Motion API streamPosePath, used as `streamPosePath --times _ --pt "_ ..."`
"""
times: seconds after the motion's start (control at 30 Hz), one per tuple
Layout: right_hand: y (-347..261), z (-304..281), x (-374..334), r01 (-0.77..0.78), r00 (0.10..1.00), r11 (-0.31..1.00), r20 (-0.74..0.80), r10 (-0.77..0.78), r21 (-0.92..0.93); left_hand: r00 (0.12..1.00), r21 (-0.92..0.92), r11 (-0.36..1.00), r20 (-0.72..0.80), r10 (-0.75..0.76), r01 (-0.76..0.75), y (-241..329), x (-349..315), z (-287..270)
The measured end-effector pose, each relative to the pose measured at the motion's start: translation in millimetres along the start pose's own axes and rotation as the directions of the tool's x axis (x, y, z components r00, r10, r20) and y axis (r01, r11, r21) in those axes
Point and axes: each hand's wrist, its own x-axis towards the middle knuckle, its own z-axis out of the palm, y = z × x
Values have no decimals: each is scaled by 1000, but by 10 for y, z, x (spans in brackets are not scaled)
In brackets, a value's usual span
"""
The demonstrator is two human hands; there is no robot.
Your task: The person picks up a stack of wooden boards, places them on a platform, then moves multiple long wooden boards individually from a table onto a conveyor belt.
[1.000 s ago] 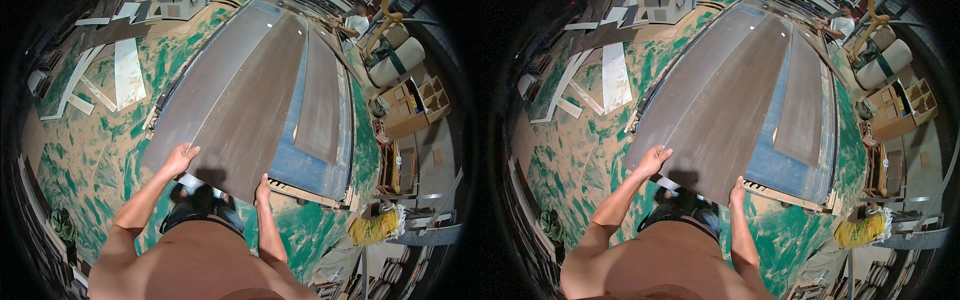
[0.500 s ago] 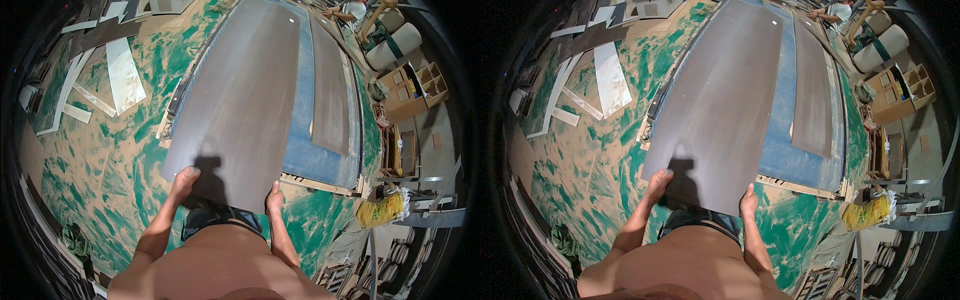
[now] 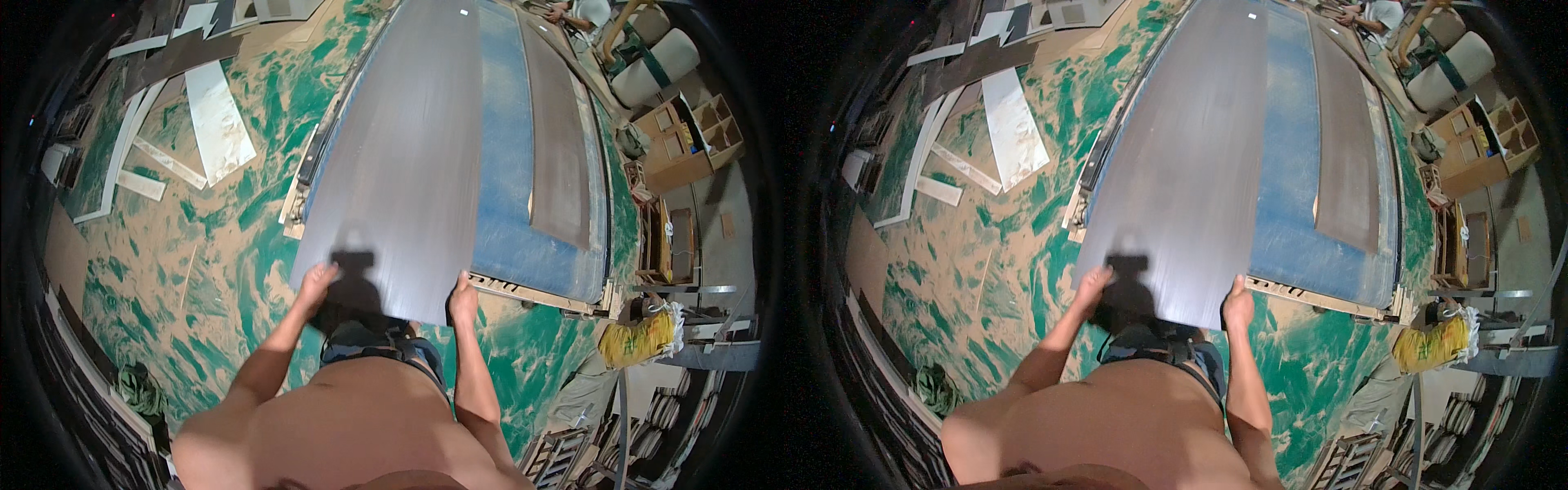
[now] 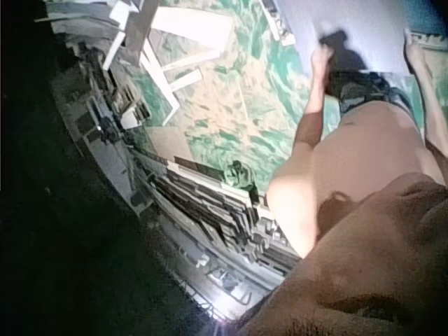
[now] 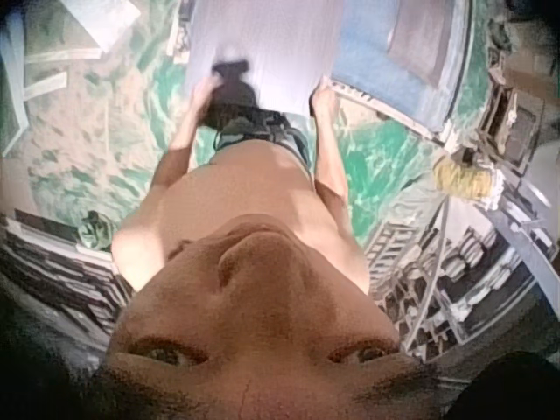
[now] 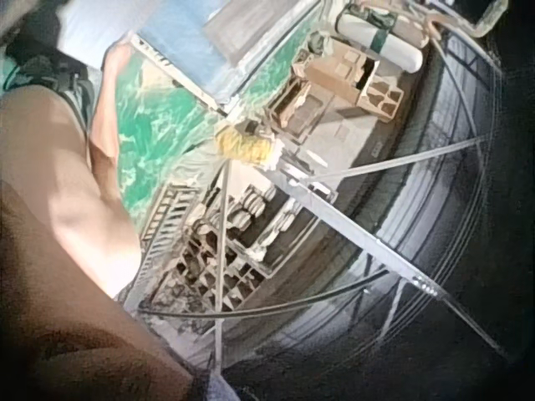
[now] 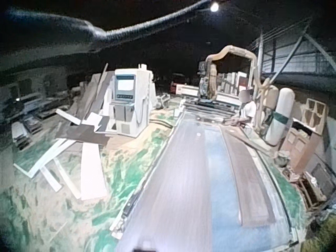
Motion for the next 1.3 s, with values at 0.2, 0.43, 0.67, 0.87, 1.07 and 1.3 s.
streamPosePath --times 0.2,0.43,0.67,0.87,1.07,1.3 --pt "-183 301 74 236 954 972 193 -231 -3 922 693 717 -231 311 -68 365 195 -347" --pt "-360 441 117 441 843 867 439 -312 -231 913 880 425 -334 236 212 753 76 -255" --pt "-223 705 360 670 664 698 626 -410 -253 782 799 425 -561 272 425 446 302 -269" --pt "-94 613 544 925 332 369 653 -681 -86 733 812 334 -579 356 479 495 195 -178" --pt "689 -629 2083 375 890 890 167 -424 259 409 833 127 -390 825 538 308 431 580" --pt "1761 -1893 3714 213 867 977 -465 -179 21 974 834 503 189 123 -226 -267 1925 3380"
